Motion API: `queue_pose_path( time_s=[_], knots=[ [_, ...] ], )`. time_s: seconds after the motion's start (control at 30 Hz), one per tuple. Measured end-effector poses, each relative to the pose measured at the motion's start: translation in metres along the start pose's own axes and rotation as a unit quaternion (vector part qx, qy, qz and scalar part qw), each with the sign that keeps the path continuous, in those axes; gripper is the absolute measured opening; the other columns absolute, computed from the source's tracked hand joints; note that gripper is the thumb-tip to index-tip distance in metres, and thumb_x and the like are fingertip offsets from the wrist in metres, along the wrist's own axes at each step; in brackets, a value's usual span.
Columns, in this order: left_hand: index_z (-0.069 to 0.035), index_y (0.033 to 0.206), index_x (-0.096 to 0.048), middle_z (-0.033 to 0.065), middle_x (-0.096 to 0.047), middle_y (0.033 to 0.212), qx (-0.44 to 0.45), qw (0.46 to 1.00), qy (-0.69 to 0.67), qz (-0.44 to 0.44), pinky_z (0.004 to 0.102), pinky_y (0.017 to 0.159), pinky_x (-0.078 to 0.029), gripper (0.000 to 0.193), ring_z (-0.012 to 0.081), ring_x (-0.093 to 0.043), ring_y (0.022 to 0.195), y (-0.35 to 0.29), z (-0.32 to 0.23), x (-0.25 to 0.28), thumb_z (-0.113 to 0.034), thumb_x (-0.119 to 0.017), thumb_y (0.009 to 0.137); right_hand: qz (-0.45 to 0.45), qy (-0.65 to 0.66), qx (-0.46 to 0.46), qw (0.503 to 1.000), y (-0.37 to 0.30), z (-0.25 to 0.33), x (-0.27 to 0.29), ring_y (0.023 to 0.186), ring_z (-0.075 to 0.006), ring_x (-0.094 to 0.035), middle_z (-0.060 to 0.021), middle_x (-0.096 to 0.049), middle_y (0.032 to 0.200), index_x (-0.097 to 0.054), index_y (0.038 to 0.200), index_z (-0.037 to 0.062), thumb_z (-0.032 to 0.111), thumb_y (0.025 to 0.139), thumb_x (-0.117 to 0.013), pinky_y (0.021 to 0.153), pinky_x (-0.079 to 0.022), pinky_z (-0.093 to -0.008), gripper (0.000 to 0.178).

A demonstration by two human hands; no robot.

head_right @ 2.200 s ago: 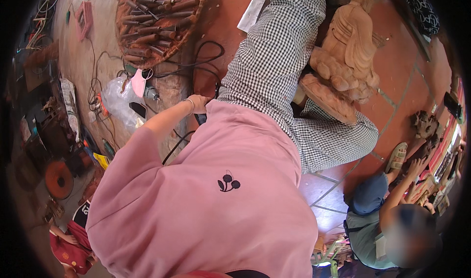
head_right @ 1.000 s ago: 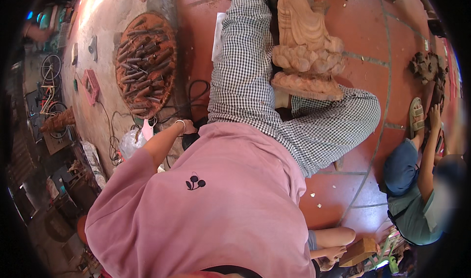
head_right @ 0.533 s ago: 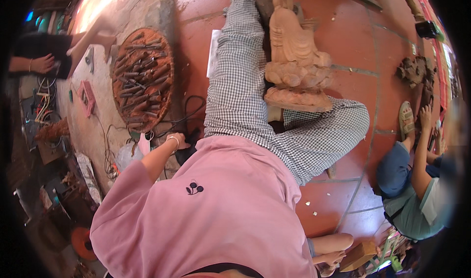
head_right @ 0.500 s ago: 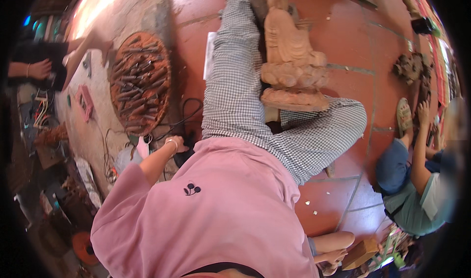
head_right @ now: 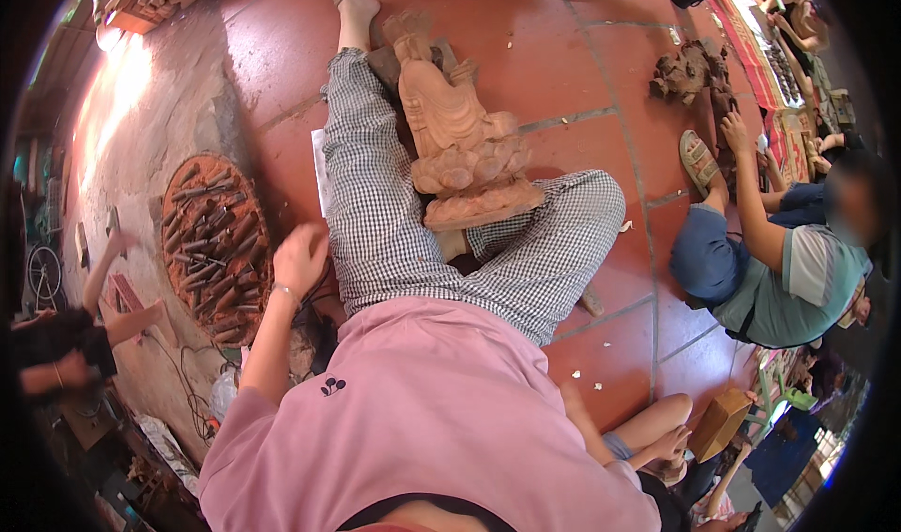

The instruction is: The person sits on the floor and carves a wooden figurine using a small carving tool. They hold the wood steady with one hand while shaping details with the other, occasionally rotating the piece to access different angles.

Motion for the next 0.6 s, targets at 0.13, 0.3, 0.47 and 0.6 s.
queue_pose_path(
  time_s=[0.13, 0.3, 0.47, 0.6],
  knots=[
    [-0.004, 0.11, -0.065, 0.0124, -0.069, 0.107, -0.066, 0.945, -0.287, -0.144, 0.0382, 0.083, -0.054, 0.026, 0.0308, -0.067, 0.097, 0.083, -0.08, 0.024, -0.017, -0.067, 0.088, -0.271, 0.194, 0.161, 0.929, 0.021, 0.121, 0.157, 0.049, -0.0129, -0.055, -0.0073, -0.061, 0.068, -0.055, 0.099, 0.002, 0.003, 0.086, -0.063, 0.042, -0.041, -0.0269, 0.015],
    [-0.006, 0.117, -0.064, 0.0189, -0.052, 0.137, -0.125, 0.922, -0.342, -0.135, 0.0439, 0.105, -0.043, 0.036, 0.039, -0.048, 0.128, 0.149, -0.174, -0.012, -0.019, -0.071, 0.084, -0.185, 0.418, 0.32, 0.83, 0.017, 0.33, 0.189, 0.066, -0.01, -0.06, -0.0073, -0.066, 0.091, -0.056, 0.128, 0.0001, 0.007, 0.099, -0.055, 0.061, -0.051, -0.0227, 0.03],
    [-0.014, 0.118, -0.064, 0.0205, -0.031, 0.155, -0.191, 0.952, -0.157, -0.178, 0.0585, 0.114, -0.028, 0.04, 0.0494, -0.021, 0.144, 0.191, -0.184, -0.05, -0.025, -0.074, 0.08, -0.049, 0.45, 0.369, 0.811, 0.031, 0.455, 0.154, 0.083, -0.0122, -0.065, -0.0097, -0.067, 0.096, -0.056, 0.13, -0.002, 0.006, 0.099, -0.054, 0.069, -0.054, -0.024, 0.032],
    [-0.013, 0.1, -0.066, 0.0113, -0.048, 0.141, -0.186, 0.953, -0.136, -0.195, 0.0623, 0.111, -0.028, 0.028, 0.0464, -0.03, 0.14, 0.207, -0.194, -0.045, -0.025, -0.075, 0.077, -0.075, 0.433, 0.399, 0.805, 0.061, 0.491, 0.164, 0.08, -0.0131, -0.066, -0.0086, -0.068, 0.094, -0.06, 0.124, -0.0028, 0.006, 0.097, -0.057, 0.069, -0.055, -0.0242, 0.028]
  ],
)
Point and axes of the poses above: each hand's wrist, its own y-axis towards the middle knuckle, its own x-axis out of the back of the hand, z = x × y, the point moved 8 cm from there along y, towards the middle knuckle
